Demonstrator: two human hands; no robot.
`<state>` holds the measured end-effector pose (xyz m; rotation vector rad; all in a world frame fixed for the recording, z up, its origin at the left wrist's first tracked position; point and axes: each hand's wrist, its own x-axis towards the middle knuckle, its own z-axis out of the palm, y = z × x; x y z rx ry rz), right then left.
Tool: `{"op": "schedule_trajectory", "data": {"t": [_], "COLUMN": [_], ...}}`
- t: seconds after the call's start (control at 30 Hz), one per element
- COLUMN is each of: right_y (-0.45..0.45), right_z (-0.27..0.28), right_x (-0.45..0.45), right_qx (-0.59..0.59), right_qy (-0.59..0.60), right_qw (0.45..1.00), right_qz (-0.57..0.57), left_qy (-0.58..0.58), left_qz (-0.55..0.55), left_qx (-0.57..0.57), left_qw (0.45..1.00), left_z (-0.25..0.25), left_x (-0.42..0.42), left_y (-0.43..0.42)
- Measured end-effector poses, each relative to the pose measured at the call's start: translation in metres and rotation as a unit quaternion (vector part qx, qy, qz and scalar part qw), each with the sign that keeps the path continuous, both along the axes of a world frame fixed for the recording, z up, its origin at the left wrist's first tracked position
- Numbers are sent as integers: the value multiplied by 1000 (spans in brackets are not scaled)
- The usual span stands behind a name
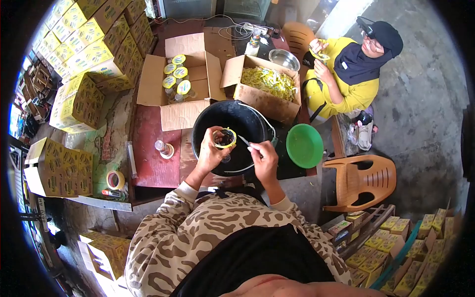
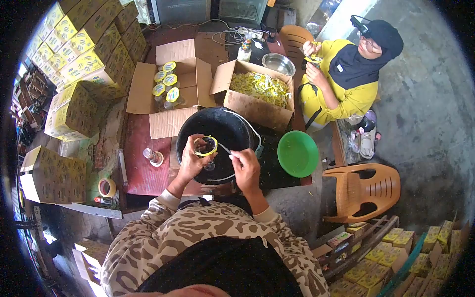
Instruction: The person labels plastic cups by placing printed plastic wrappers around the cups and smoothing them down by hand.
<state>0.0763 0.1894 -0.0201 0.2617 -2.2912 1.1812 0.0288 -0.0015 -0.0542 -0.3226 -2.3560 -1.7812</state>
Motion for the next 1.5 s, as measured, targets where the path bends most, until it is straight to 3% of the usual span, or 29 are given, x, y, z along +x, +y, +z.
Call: {"op": "schedule_trajectory", "data": {"t": [0.1,0.17,0.3,0.37,0.57,0.73,0.93,1.1,1.27,1.5], "right_y": [-9,-10,-9,-9,-16,-25,-27,-27,-20,-27], "right_z": [-3,-7,-11,-11,-16,-17,-23,-26,-18,-10], "right_x": [5,7,3,0,8,11,8,-11,-19,-3], "right_qx": [30,39,34,42,65,64,111,155,52,89], "right_qy": [3,-13,-12,-1,25,27,26,-27,-12,23], "right_qw": [1000,999,999,999,997,997,993,986,998,996], "right_qz": [8,4,-6,-6,-16,-39,-34,-49,-45,-18], "left_qy": [70,25,84,135,121,170,93,122,130,143], "left_qz": [-17,-32,-119,-50,32,23,-12,-38,-19,-15], "left_qx": [-58,-34,-34,-151,-244,-220,-139,-136,-130,-117], "left_qw": [996,999,989,978,962,960,986,982,983,983], "left_z": [2,11,0,-4,-2,-2,-6,-6,2,3], "left_x": [0,8,11,18,23,22,22,28,15,9], "left_y": [-3,-4,-9,-7,-3,2,8,15,8,0]}}
